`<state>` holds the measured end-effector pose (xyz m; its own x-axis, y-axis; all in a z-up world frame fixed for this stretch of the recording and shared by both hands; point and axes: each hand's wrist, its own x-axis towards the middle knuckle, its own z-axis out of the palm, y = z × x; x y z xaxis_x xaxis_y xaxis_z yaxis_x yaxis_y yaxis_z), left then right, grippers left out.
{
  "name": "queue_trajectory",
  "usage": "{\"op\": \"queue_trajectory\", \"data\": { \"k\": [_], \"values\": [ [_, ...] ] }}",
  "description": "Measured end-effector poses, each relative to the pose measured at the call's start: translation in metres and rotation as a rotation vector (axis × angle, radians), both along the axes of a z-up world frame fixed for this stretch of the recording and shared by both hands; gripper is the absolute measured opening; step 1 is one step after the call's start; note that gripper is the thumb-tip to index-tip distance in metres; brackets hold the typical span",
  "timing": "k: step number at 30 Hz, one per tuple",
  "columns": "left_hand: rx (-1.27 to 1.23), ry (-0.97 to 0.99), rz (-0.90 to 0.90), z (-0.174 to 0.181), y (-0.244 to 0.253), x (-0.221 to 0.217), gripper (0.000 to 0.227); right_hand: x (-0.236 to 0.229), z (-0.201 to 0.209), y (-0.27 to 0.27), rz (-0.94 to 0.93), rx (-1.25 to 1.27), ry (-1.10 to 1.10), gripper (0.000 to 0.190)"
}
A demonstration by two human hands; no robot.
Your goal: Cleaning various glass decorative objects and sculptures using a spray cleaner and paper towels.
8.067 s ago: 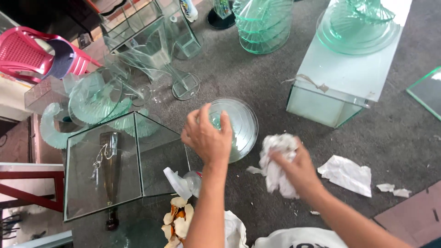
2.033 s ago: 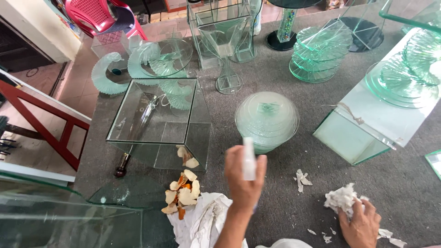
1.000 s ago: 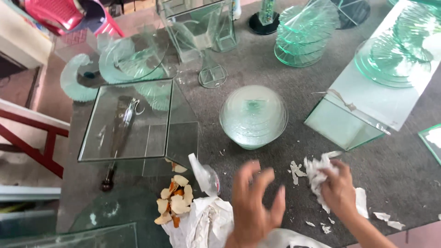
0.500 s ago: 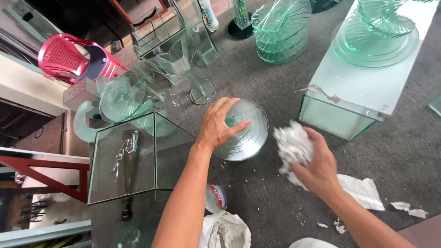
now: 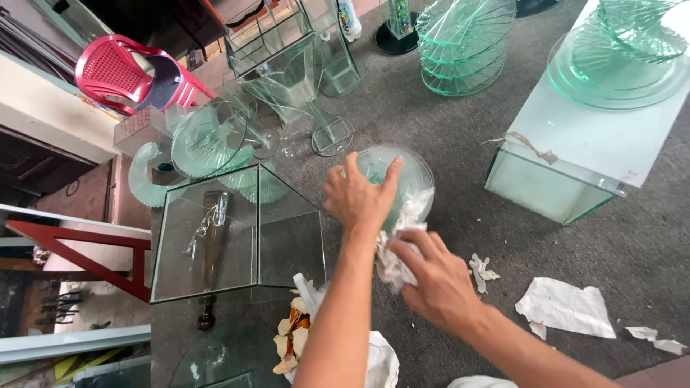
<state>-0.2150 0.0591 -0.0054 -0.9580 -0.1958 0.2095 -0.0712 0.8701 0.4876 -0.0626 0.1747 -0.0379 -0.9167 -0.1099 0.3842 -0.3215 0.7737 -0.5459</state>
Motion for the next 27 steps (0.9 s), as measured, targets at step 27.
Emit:
{"op": "queue_trajectory", "data": {
  "k": [27],
  "values": [
    [-0.138,0.156,0.045,-0.017,0.002,0.001,0.067,-0.034,-0.034,0.057,-0.303,-0.276,-0.052,0.063]
  ]
}}
